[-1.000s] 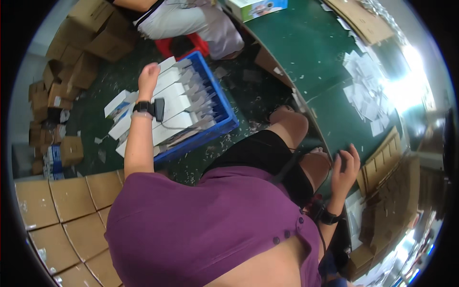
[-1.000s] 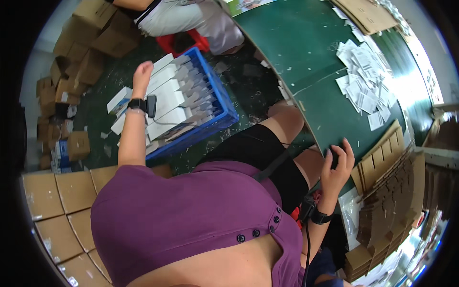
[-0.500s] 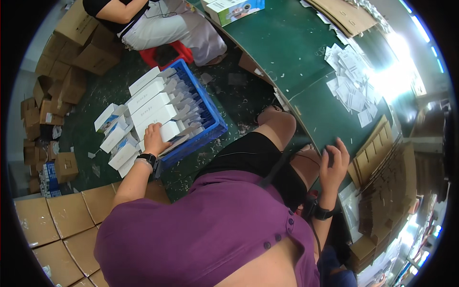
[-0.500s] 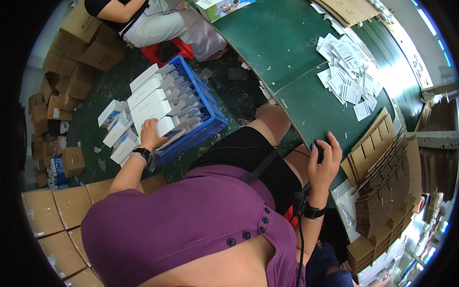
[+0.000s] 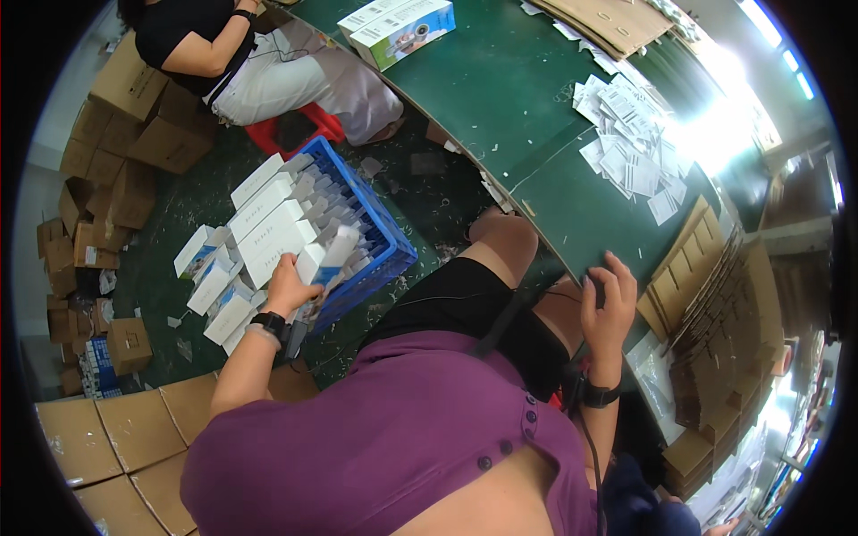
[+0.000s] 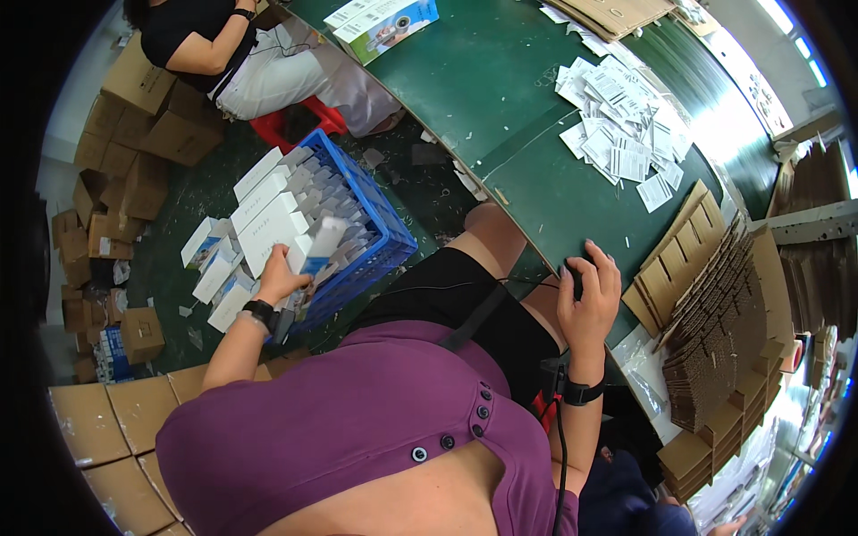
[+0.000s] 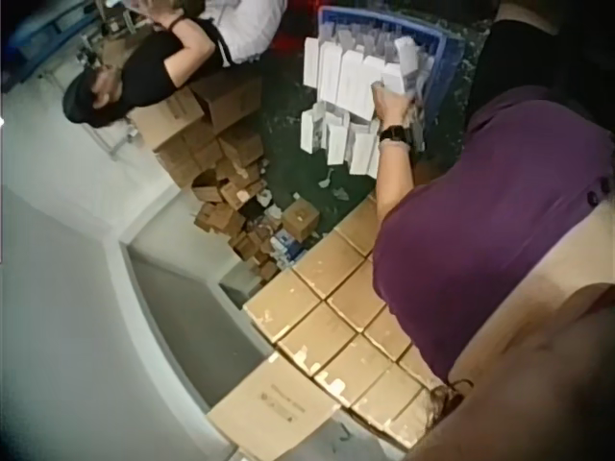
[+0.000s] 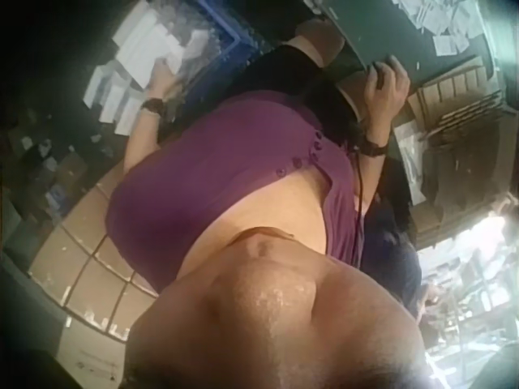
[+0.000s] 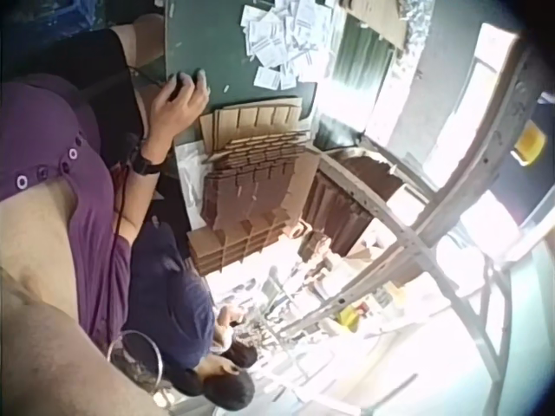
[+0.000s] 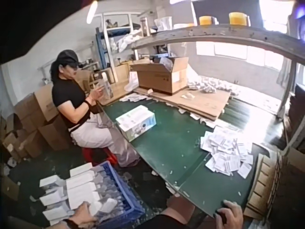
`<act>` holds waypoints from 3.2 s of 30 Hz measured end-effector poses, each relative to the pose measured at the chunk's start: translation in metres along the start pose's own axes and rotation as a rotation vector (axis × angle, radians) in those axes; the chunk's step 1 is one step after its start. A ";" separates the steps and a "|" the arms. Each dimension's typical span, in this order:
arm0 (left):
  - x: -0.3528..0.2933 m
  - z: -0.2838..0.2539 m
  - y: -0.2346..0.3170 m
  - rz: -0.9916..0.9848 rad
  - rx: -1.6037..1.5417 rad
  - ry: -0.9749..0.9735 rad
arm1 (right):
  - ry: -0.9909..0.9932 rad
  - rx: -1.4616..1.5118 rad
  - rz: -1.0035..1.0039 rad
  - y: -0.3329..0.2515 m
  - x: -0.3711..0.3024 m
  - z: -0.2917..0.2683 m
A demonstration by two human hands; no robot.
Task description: Pack small white components into paper boxes and seal them with stickers on a factory assembly line.
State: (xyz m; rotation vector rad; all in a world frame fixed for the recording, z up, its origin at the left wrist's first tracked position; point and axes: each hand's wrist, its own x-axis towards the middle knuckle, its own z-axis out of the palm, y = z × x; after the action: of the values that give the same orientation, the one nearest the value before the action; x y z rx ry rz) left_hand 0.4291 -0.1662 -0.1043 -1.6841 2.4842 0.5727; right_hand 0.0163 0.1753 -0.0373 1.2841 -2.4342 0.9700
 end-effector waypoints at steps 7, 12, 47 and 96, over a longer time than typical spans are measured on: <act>0.024 -0.120 0.188 0.680 -0.205 0.206 | -0.001 -0.003 0.021 0.003 -0.001 -0.008; 0.039 -0.128 0.278 1.160 -0.150 0.418 | 0.000 0.302 0.116 -0.012 0.008 -0.021; 0.047 -0.044 0.400 1.770 -0.319 0.414 | 0.079 0.072 -0.060 -0.026 0.063 -0.044; 0.069 -0.036 0.402 1.718 -0.304 0.664 | -0.009 0.228 -0.236 -0.009 0.072 -0.077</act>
State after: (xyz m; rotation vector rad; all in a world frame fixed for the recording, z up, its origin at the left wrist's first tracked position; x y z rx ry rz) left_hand 0.0413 -0.1098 0.0133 0.9425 3.8686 0.4052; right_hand -0.0271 0.1750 0.0594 1.6093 -2.1616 1.1998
